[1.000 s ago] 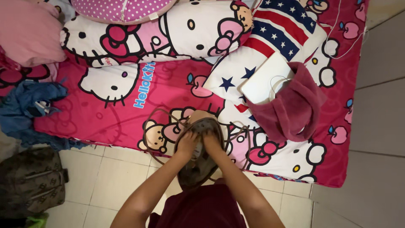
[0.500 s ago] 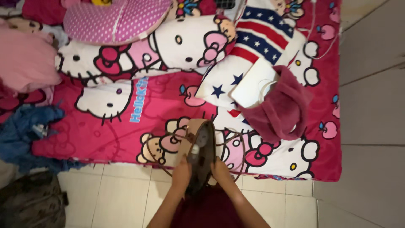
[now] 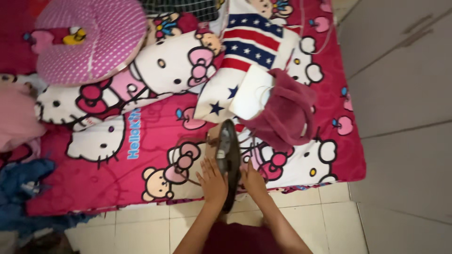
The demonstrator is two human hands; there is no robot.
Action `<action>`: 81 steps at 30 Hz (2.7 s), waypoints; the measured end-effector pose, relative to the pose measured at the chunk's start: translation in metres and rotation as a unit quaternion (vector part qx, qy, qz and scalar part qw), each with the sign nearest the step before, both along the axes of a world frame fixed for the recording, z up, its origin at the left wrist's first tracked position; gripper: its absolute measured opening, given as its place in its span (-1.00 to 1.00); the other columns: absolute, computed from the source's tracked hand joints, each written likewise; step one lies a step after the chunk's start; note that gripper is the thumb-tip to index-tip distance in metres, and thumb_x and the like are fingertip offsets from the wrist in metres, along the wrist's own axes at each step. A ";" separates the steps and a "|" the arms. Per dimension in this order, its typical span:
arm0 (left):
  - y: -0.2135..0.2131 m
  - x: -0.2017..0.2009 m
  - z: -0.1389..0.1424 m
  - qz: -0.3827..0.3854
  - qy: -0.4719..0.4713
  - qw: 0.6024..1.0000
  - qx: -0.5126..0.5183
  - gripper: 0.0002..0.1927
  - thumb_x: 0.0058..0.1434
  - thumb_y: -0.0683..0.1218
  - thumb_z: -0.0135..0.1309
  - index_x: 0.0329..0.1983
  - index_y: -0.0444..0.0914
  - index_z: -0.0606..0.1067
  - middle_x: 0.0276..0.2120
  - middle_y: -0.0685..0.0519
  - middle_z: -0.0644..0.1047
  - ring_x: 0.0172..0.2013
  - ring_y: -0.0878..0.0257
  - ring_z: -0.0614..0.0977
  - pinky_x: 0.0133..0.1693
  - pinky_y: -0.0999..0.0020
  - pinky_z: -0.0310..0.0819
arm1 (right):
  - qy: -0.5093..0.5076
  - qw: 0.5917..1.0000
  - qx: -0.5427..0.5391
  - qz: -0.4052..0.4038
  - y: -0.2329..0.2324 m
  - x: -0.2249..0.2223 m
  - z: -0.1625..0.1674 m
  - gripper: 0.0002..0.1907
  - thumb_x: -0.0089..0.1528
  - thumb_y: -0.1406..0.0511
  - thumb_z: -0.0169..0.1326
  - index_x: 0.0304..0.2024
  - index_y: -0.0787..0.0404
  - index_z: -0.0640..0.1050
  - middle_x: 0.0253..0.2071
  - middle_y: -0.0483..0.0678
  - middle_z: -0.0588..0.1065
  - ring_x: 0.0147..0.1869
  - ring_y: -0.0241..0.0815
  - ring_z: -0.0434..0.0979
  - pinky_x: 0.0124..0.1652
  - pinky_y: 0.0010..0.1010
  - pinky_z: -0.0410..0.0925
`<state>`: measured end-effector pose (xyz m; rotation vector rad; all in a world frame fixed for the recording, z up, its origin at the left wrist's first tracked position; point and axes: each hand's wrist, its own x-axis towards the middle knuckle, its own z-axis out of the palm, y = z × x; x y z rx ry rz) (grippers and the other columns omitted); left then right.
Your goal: The person packs a handbag on a bed: they place a laptop and a towel into the bag, pick up a bottle and a face mask from the bed, gather headphones and cosmetic containers from a vanity table, and place the items one by one into the handbag, finishing by closing it.
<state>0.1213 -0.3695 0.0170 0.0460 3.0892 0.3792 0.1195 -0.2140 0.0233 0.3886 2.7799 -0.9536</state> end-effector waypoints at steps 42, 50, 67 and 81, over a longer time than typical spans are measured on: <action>0.577 0.067 0.156 -0.416 0.057 0.898 0.136 -0.37 0.16 0.06 0.11 0.24 -0.34 0.37 0.43 -0.36 0.01 0.42 -0.35 -0.05 0.26 -0.46 -0.20 | 0.160 0.922 -0.073 -0.345 0.586 0.197 0.146 -0.45 0.35 0.24 -0.03 0.38 0.16 0.24 -0.45 -0.08 0.54 -0.44 -0.23 0.54 -0.37 -0.41 0.38; 0.609 0.007 0.153 -0.285 0.020 0.953 0.104 -0.33 0.10 0.05 0.12 0.30 -0.23 0.37 0.49 -0.24 0.00 0.44 -0.28 -0.07 0.31 -0.39 -0.28 | 0.205 0.937 -0.074 -0.273 0.644 0.107 0.166 -0.47 0.32 0.27 0.04 0.33 0.21 0.30 -0.30 -0.03 0.52 -0.34 -0.16 0.53 -0.33 -0.34 0.42; 0.739 -0.161 0.177 -0.351 0.091 0.916 0.169 -0.53 0.20 0.01 0.09 0.16 -0.23 0.44 0.45 -0.23 0.05 0.45 -0.30 -0.06 0.31 -0.47 -0.33 | 0.281 0.926 0.036 -0.250 0.771 -0.063 0.194 -0.47 0.33 0.23 0.03 0.33 0.25 0.31 0.25 0.18 0.31 0.16 0.13 0.48 0.05 -0.16 0.38; 0.823 -0.344 0.223 -0.425 0.144 0.857 0.254 -0.62 0.19 -0.08 0.16 0.09 -0.21 0.52 0.42 -0.16 0.21 0.46 -0.19 0.09 0.32 -0.32 -0.12 | 0.270 0.907 0.029 -0.323 0.821 -0.160 0.189 -0.69 0.35 0.27 0.01 0.11 0.24 0.51 -0.05 0.06 0.50 -0.11 -0.05 0.54 -0.10 -0.31 0.40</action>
